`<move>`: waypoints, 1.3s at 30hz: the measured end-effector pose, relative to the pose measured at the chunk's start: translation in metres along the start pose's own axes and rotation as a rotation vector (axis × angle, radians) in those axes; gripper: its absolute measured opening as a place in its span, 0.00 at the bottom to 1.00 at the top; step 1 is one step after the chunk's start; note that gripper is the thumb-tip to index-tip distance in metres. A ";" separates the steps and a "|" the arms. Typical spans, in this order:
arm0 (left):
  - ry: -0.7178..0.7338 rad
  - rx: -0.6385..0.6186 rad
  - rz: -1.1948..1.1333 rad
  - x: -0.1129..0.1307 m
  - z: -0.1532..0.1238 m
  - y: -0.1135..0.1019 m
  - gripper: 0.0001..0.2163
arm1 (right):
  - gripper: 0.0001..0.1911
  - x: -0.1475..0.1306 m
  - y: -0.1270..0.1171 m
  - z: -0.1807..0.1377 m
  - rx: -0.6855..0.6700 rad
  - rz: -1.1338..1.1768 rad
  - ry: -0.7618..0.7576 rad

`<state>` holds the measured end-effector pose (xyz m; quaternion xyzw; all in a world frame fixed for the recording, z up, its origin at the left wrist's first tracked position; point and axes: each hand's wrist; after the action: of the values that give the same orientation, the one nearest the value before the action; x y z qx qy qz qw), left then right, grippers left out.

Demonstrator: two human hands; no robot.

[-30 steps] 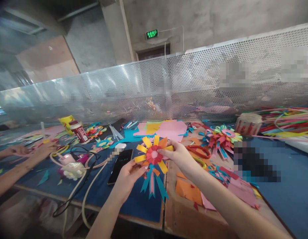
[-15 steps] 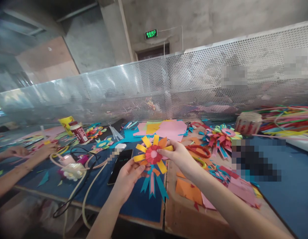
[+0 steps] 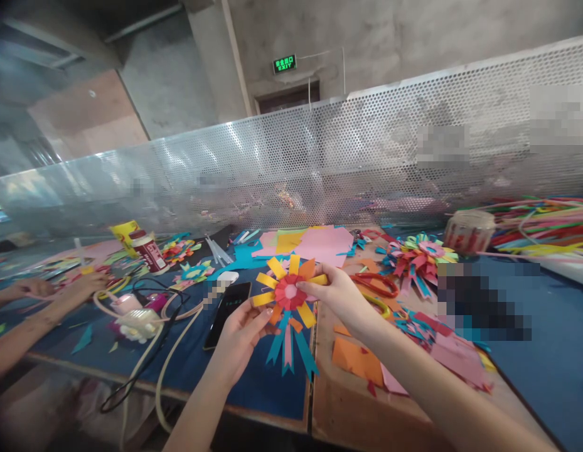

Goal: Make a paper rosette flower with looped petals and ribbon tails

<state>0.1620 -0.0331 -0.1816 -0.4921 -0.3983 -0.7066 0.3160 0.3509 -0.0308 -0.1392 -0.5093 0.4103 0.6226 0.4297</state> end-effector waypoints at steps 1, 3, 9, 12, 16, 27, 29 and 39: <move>-0.002 0.008 -0.008 0.000 0.000 0.001 0.11 | 0.15 0.000 0.000 0.000 -0.001 -0.007 -0.007; -0.004 0.024 -0.021 0.002 -0.001 0.003 0.12 | 0.14 0.000 0.001 0.000 -0.004 -0.028 -0.020; 0.006 0.065 -0.031 0.006 0.000 0.009 0.13 | 0.14 0.005 0.000 0.000 0.009 -0.076 -0.036; 0.013 0.075 -0.028 0.006 0.001 0.008 0.15 | 0.14 0.006 0.000 0.000 0.008 -0.089 -0.032; 0.013 0.049 -0.032 0.003 0.001 0.003 0.14 | 0.14 0.007 0.000 -0.001 0.009 -0.107 -0.042; 0.027 0.041 -0.068 0.002 0.001 0.001 0.13 | 0.14 0.007 0.001 0.000 0.020 -0.155 -0.033; 0.028 0.048 -0.070 0.003 0.001 0.003 0.13 | 0.14 0.008 0.001 0.000 0.021 -0.159 -0.039; 0.015 0.102 -0.091 0.009 0.003 0.010 0.16 | 0.14 0.007 0.006 -0.001 -0.014 -0.122 -0.022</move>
<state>0.1690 -0.0360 -0.1695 -0.4516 -0.4533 -0.7027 0.3113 0.3445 -0.0327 -0.1461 -0.5295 0.3695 0.6037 0.4675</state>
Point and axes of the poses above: each hand's wrist, its own z-axis towards the middle knuckle, its own y-axis out of the palm, x = y × z, and after that the axes turned 15 degrees about -x, right-handed
